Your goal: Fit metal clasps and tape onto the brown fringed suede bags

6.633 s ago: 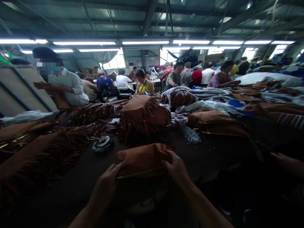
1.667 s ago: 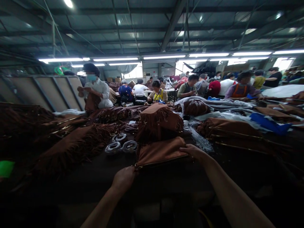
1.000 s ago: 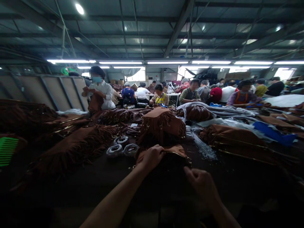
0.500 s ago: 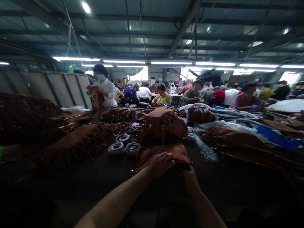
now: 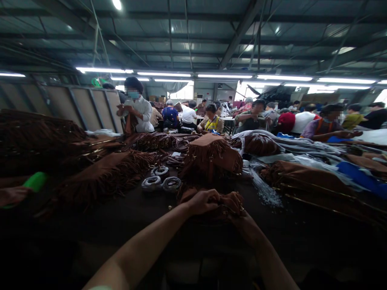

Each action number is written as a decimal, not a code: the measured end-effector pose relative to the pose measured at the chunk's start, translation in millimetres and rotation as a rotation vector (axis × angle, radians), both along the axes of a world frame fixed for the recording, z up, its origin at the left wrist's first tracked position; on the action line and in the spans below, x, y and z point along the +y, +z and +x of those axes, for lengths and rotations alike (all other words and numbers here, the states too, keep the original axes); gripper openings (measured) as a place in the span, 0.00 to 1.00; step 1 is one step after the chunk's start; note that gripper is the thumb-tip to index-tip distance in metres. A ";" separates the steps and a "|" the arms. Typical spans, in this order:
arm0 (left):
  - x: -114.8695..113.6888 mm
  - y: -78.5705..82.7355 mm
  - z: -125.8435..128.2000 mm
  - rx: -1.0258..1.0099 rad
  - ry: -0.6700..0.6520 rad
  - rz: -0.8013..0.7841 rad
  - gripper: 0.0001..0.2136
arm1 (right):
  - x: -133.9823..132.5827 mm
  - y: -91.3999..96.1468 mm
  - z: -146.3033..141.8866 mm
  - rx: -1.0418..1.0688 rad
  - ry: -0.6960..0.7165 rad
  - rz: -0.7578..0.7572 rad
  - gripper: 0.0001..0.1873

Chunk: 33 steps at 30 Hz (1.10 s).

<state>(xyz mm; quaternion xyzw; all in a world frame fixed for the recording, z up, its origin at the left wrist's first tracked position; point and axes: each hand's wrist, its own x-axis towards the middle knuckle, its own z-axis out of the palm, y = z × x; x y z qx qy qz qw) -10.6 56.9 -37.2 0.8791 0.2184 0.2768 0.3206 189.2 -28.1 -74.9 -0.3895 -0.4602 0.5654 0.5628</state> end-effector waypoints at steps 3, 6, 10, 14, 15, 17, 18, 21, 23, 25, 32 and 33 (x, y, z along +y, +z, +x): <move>-8.0 5.6 -2.1 -0.053 0.023 -0.002 0.09 | -0.6 3.7 0.3 0.028 0.099 -0.036 0.28; -10.1 1.5 2.4 -0.074 0.068 -0.018 0.05 | -1.1 3.3 1.1 0.058 0.127 -0.070 0.28; -6.2 -10.3 11.5 -0.159 0.155 -0.062 0.08 | -2.6 2.5 1.9 0.054 0.138 -0.088 0.30; -4.1 -20.7 22.5 -0.143 0.243 -0.106 0.12 | -0.3 -4.8 4.3 0.051 0.117 -0.116 0.28; -4.4 -22.3 24.6 -0.126 0.237 -0.114 0.12 | 1.0 -8.0 5.3 0.052 0.104 -0.121 0.27; -5.6 -22.9 26.3 -0.108 0.216 -0.124 0.12 | 3.6 -14.5 7.7 0.060 0.084 -0.131 0.24; -6.2 -21.9 25.6 -0.109 0.193 -0.136 0.12 | 4.8 -17.0 8.8 0.069 0.082 -0.132 0.24; -7.1 -15.3 19.5 -0.138 0.070 -0.278 0.08 | 7.6 -19.9 10.7 0.080 0.111 -0.115 0.25; -7.1 -12.2 16.0 -0.174 0.018 -0.416 0.06 | 8.7 -18.3 10.8 0.052 0.143 -0.109 0.24; -7.5 -12.6 15.7 -0.224 0.027 -0.543 0.09 | 9.0 -15.9 10.5 0.032 0.154 -0.107 0.25; -13.4 -19.7 19.1 -0.262 0.265 -0.130 0.05 | 6.6 -12.7 7.7 -0.002 0.044 -0.238 0.27; -13.2 -18.5 17.6 -0.234 0.242 0.057 0.03 | 7.4 -12.4 7.1 -0.019 0.036 -0.272 0.27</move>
